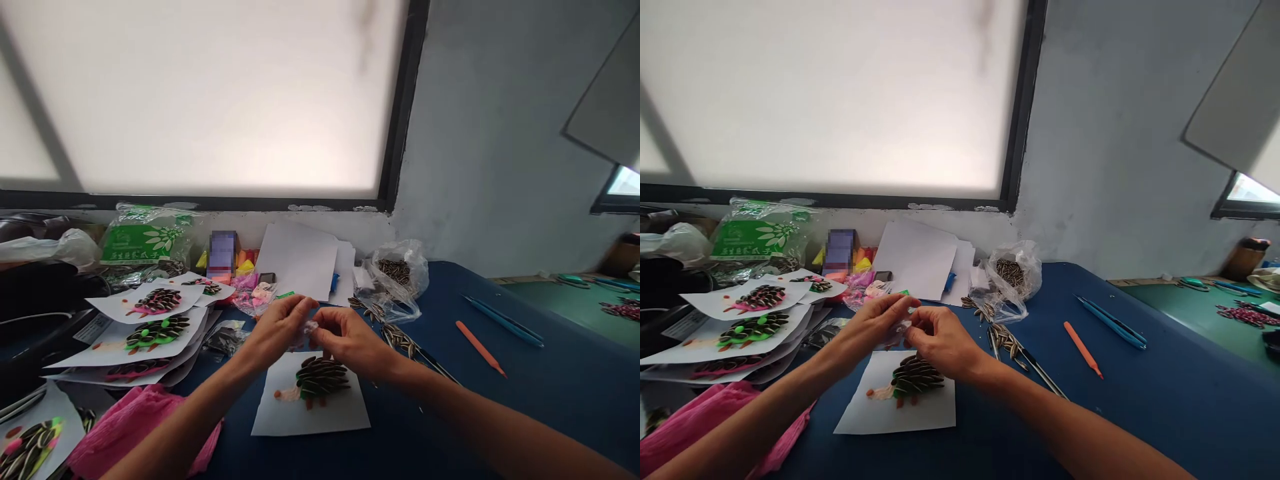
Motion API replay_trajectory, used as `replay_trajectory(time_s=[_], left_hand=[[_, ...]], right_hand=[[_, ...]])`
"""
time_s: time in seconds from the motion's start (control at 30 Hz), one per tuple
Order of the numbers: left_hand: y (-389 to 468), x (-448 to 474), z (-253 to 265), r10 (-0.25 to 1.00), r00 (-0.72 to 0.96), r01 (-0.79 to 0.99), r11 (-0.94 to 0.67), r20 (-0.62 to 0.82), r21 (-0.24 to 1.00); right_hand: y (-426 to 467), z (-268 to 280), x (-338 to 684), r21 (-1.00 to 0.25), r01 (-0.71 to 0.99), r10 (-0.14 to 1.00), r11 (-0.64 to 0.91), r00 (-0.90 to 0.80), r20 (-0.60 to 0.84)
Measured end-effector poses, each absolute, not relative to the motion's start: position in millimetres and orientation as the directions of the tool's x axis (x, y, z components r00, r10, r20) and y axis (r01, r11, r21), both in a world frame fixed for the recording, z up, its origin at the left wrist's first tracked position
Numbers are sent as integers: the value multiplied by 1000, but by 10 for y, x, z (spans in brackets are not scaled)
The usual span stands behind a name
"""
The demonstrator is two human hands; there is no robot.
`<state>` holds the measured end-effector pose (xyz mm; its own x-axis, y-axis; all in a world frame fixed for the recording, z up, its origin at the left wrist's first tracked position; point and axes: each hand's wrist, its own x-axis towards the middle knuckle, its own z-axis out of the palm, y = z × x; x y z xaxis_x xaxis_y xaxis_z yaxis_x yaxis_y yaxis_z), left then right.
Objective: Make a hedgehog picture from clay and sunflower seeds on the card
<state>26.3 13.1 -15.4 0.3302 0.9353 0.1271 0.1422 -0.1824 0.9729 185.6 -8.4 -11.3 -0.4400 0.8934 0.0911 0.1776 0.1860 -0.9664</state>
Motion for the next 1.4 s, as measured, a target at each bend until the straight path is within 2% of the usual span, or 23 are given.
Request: replay_trajectory(time_s=[0.07, 0.17, 0.4, 0.6, 0.93, 1.13, 1.4], left_hand=[[162, 183, -128, 914, 400, 37, -92, 70, 995], [213, 68, -111, 880, 475, 19, 5, -13, 1000], [250, 63, -119, 933, 361, -43, 11, 5, 999], [197, 114, -76, 921, 390, -5, 13, -10, 1000], [276, 159, -48, 929, 369, -127, 78, -26, 989], [274, 183, -109, 938, 345, -140, 74, -22, 987], [278, 171, -119, 971, 238, -196, 57, -8, 979]], right_hand=[[-67, -73, 1889, -963, 194, 909, 187, -406, 94], [-38, -11, 1954, -961, 224, 934, 161, -350, 75], [-15, 19, 1997, -961, 229, 934, 157, -352, 69], [-10, -10, 1980, -956, 221, 929, 194, -355, 106], [70, -41, 2027, -947, 240, 958, 214, -239, 156], [123, -142, 2044, -958, 236, 979, 163, -163, 126], [92, -174, 2019, -939, 98, 937, 329, -159, 311]])
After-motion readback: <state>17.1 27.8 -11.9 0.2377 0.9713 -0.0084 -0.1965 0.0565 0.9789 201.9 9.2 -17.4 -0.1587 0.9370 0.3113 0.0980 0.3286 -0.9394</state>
